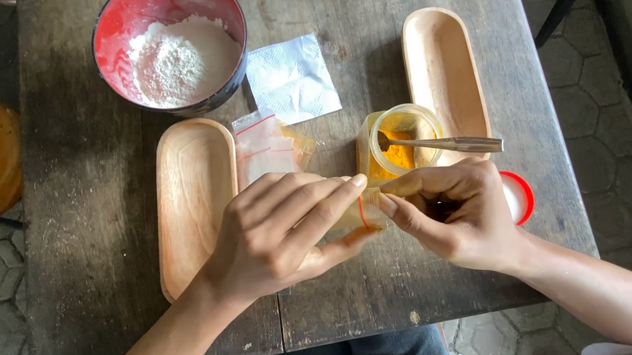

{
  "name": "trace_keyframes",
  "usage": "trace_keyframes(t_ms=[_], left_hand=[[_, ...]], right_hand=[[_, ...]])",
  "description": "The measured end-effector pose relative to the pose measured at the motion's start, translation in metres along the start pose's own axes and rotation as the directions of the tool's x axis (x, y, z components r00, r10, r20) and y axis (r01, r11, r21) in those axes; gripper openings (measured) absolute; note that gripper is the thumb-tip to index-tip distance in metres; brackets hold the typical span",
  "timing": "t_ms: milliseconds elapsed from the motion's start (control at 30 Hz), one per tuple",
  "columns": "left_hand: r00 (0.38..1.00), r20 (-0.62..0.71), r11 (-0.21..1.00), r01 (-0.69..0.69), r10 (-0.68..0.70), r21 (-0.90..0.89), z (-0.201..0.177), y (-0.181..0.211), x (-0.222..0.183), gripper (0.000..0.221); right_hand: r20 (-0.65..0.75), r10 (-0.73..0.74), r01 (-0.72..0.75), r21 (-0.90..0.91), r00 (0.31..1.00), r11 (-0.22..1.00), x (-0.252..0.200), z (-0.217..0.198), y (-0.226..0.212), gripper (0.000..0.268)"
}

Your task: Scooping yellow powder from a jar into small plastic bags and sealing them.

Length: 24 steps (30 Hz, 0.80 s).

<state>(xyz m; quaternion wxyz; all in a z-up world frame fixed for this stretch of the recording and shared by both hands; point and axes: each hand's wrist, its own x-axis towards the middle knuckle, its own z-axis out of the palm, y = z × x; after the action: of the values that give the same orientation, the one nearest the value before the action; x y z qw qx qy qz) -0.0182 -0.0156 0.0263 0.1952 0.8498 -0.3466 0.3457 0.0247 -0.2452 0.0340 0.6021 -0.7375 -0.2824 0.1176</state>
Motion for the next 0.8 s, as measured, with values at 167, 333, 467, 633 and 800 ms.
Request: trace_keyframes(t_ms=[167,333,467,633,800], left_hand=[[0.999,0.038,1.0,0.005,-0.005,-0.017,0.0004,0.0005,-0.0004,0.057],[0.999,0.054,0.999,-0.004,0.006,-0.034,0.0021,-0.001,-0.0028,0.052],[0.999,0.05,0.998,0.023,-0.02,-0.062,0.0011,-0.0007,-0.0028,0.055],[0.999,0.032,0.996,0.039,-0.036,-0.084,0.0001,0.0014,0.0007,0.057],[0.996,0.008,0.985,0.09,-0.09,-0.149,0.0006,0.0042,0.0014,0.052]], right_hand=[[-0.003,0.0,0.0,0.006,1.0,1.0,-0.0008,0.0004,-0.0015,0.019],[-0.015,0.005,-0.005,0.003,1.0,1.0,-0.0017,0.0007,0.0007,0.019],[-0.023,0.024,-0.024,-0.008,0.999,1.0,-0.0012,0.0012,-0.002,0.02],[-0.025,0.022,-0.022,-0.016,0.999,1.0,-0.0019,0.0005,-0.0006,0.02],[-0.025,0.008,-0.008,-0.014,1.0,1.0,-0.0012,-0.0008,0.0009,0.022]])
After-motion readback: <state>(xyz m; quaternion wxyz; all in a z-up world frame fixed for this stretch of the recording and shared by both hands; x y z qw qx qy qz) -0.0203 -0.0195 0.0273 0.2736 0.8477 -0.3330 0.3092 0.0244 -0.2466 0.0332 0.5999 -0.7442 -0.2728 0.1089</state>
